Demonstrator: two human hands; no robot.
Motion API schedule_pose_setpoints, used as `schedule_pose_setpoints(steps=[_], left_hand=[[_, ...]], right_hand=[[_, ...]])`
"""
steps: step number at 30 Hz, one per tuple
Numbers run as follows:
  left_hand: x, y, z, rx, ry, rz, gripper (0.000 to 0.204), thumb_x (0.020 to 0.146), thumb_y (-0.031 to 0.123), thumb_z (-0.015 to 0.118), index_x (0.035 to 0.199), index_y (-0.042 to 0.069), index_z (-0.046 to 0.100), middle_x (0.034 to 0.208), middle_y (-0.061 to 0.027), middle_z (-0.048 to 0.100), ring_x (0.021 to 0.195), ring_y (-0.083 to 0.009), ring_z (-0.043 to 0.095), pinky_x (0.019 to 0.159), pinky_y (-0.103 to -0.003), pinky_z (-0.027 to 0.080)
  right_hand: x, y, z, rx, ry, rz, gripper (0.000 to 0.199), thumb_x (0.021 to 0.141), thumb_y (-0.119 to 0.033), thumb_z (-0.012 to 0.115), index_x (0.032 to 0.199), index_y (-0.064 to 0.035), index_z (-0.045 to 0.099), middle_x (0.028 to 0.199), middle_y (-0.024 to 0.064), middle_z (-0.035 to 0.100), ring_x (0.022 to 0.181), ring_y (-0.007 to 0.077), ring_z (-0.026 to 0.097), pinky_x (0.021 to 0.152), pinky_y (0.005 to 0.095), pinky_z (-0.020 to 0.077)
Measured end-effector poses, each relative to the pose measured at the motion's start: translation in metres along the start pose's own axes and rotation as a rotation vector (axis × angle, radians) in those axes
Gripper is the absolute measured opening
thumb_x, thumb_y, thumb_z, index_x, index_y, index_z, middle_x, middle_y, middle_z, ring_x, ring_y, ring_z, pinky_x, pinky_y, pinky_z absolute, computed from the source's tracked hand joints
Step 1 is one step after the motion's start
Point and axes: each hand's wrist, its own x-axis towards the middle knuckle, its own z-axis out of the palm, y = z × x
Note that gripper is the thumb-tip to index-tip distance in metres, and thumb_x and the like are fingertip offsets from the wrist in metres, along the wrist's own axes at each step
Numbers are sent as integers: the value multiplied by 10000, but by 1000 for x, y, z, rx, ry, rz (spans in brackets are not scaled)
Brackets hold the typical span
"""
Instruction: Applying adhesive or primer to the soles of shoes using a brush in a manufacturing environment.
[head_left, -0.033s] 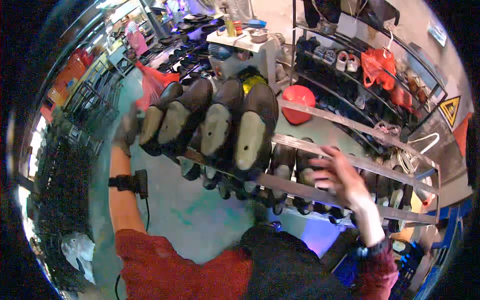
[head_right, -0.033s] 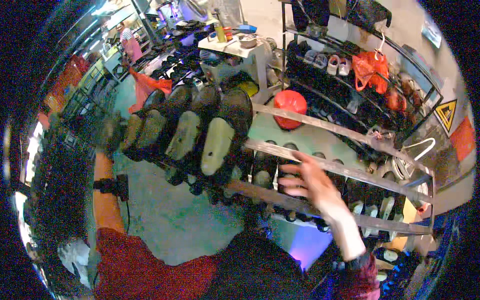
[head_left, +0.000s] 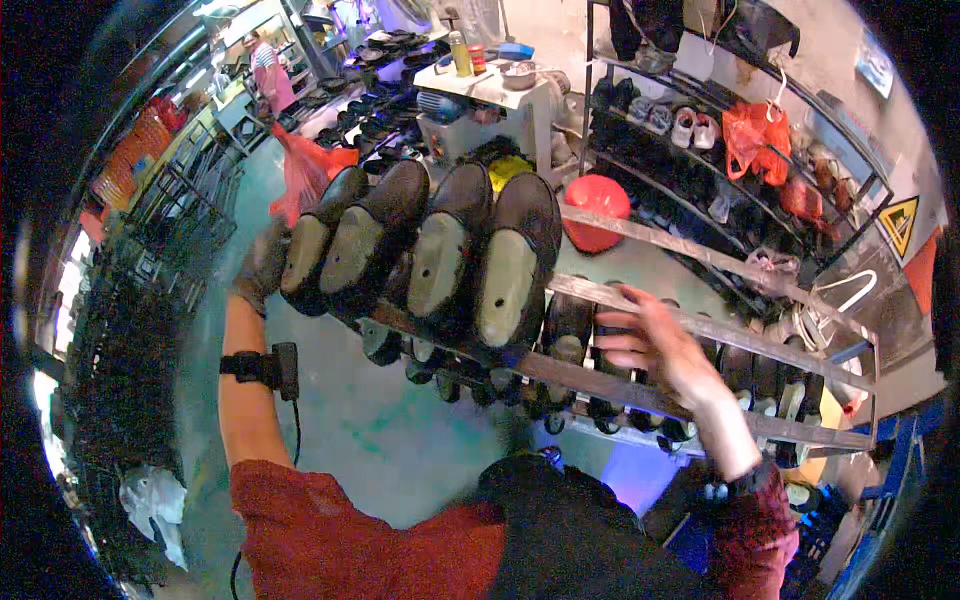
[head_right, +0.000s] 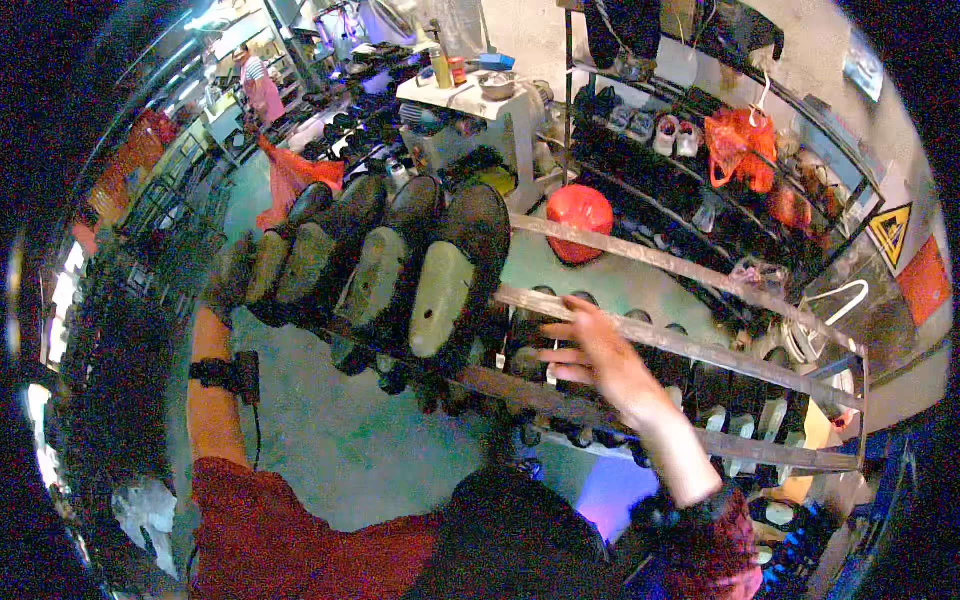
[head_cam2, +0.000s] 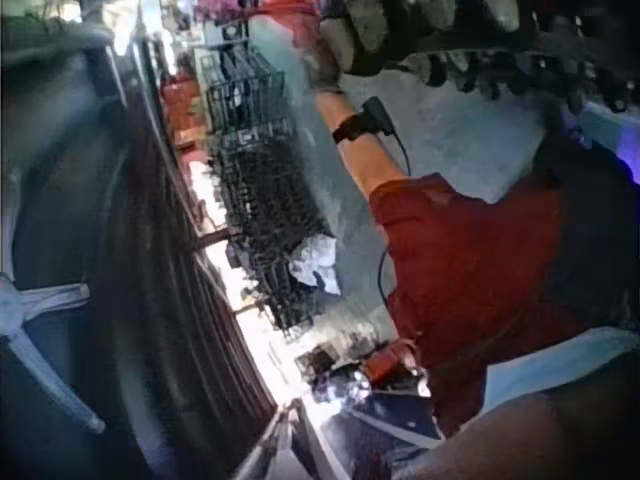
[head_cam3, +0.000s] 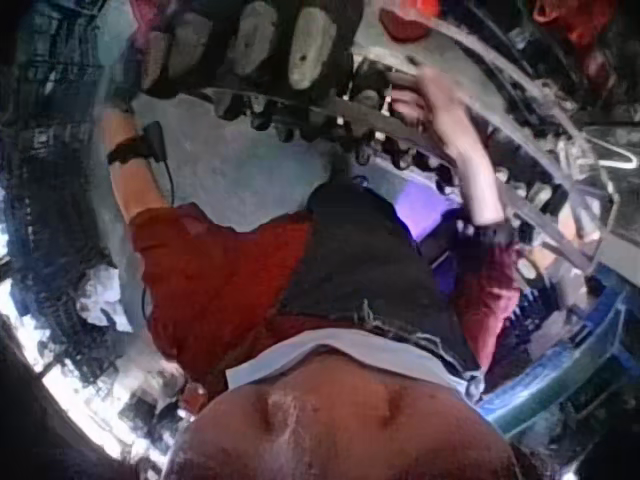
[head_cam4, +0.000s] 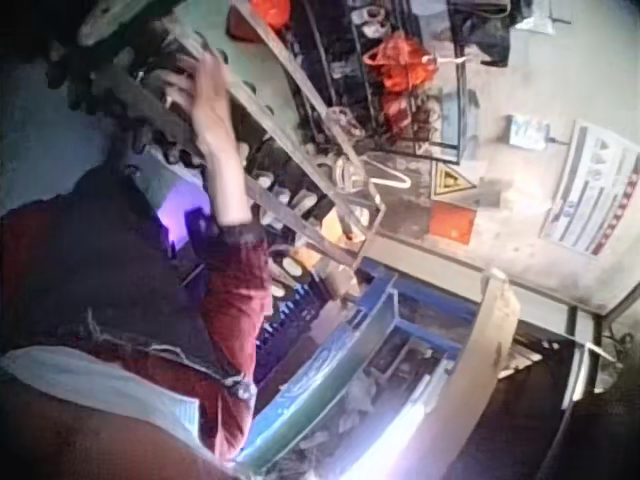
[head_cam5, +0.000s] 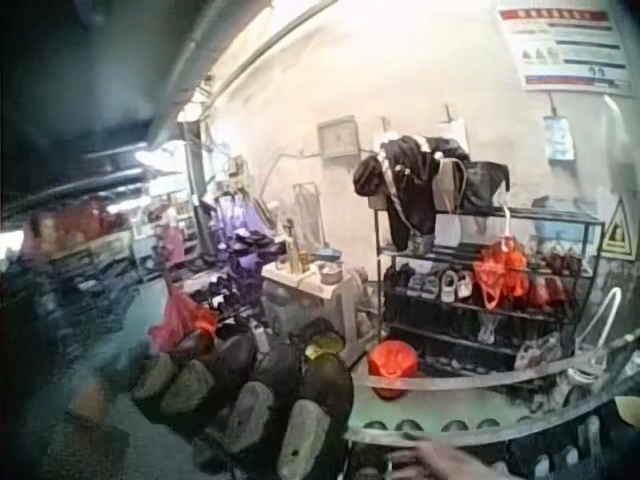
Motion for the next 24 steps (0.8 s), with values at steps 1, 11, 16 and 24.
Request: schedule_pose_setpoints(steps=[1, 11, 16, 24], left_hand=[[8, -7, 5, -14, 0, 6, 477, 970, 369, 387, 1222, -17, 509, 1198, -112, 562, 1093, -170, 533, 921, -336, 437], [-1, -8, 68, -18, 11, 683, 516, 951, 346, 448, 1375, 65, 357, 1353, -92, 437, 1227, -143, 424, 1019, -347, 381], [15, 16, 89, -1158, -213, 163, 543, 928, 331, 506, 1371, 54, 357, 1319, -93, 462, 1221, -196, 429, 1038, -371, 350], [7, -27, 128, -417, 85, 756, 632, 862, 323, 610, 1357, 26, 353, 1292, -110, 473, 1202, -236, 443, 1033, -385, 346]], right_hand=[[34, 8, 12, -36, 8, 48, 611, 939, -502, 391, 1366, -73, 311, 1264, 187, 471, 985, 226, 580, 787, 341, 499], [109, -14, 80, 191, 104, 172, 524, 878, -519, 510, 1032, -30, 619, 909, 44, 658, 813, 147, 621, 722, 286, 492], [114, -15, 103, 503, 75, 66, 633, 864, -551, 503, 1231, -35, 520, 1152, 109, 599, 1004, 225, 597, 918, 336, 450], [104, -6, 94, 748, -36, 80, 660, 797, -554, 595, 1251, -82, 516, 1218, 87, 574, 1058, 250, 568, 934, 404, 437]])
